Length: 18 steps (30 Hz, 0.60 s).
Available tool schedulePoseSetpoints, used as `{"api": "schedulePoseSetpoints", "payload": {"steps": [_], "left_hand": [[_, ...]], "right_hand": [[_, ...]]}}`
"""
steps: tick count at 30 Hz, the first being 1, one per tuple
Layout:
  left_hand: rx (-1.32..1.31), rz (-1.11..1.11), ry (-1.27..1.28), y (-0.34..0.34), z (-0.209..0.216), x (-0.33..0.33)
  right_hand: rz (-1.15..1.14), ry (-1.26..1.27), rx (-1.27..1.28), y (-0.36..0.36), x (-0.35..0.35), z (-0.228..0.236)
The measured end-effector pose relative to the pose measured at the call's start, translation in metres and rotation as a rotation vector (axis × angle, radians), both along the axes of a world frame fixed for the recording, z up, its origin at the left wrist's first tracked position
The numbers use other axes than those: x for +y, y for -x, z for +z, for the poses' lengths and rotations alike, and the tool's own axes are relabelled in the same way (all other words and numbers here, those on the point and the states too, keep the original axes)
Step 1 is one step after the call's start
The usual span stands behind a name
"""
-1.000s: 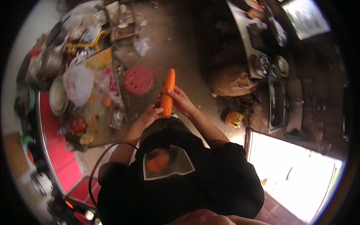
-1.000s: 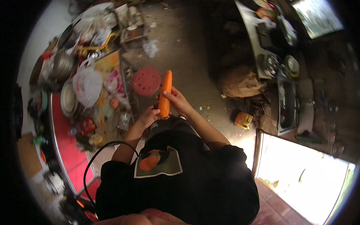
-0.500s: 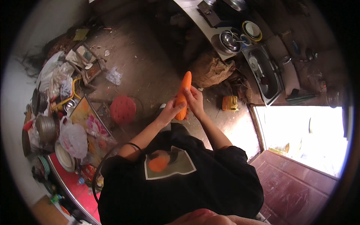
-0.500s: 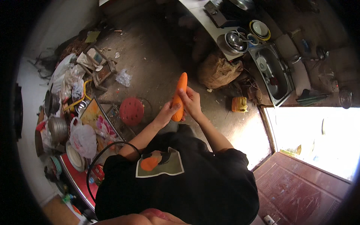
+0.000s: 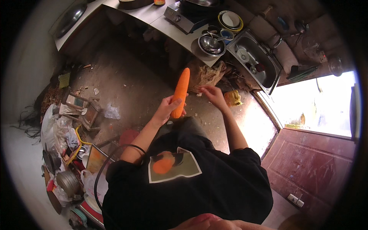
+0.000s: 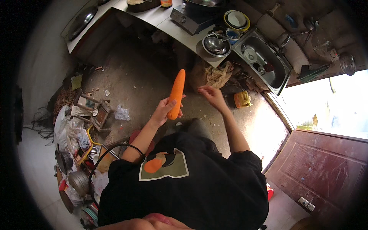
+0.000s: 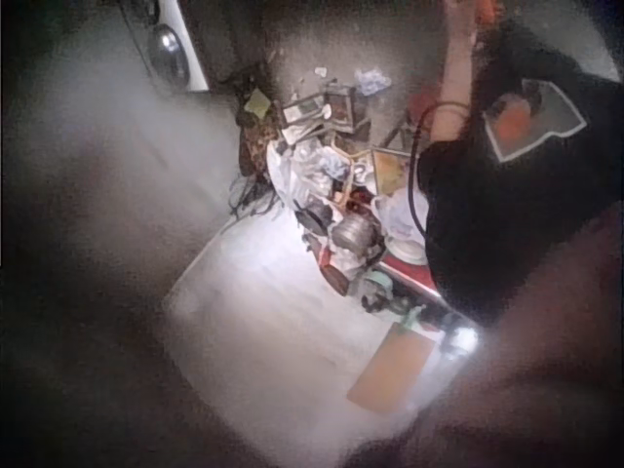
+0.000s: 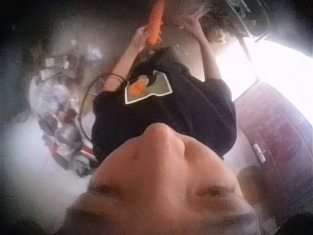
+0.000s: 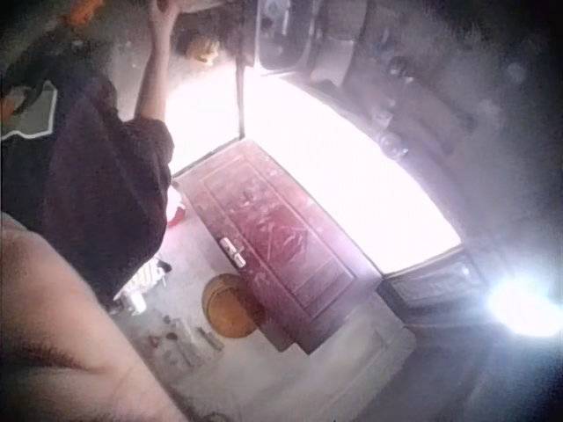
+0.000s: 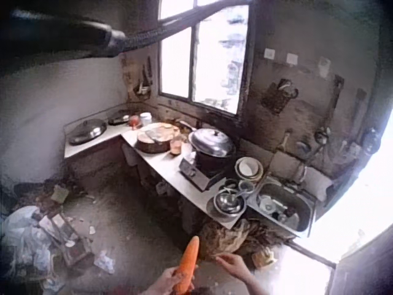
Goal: The person cracks an egg into a bowl, adds liquid from a bottle, and mixes the contents. They then rinse the mixture under running water and wash a carrot at the sink.
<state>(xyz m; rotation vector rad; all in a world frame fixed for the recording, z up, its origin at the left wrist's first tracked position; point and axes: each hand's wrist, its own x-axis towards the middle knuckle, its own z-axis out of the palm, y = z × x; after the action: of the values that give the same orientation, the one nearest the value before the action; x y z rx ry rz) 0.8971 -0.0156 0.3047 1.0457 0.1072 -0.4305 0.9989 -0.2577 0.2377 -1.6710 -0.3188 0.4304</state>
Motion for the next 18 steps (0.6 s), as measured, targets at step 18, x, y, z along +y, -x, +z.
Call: {"api": "schedulePoseSetpoints", "payload": {"steps": [18], "left_hand": [[0.105,0.285,0.002,-0.207,-0.022,-0.097]], "right_hand": [[-0.017,0.852,-1.006,-0.403,-0.094,-0.066]]}}
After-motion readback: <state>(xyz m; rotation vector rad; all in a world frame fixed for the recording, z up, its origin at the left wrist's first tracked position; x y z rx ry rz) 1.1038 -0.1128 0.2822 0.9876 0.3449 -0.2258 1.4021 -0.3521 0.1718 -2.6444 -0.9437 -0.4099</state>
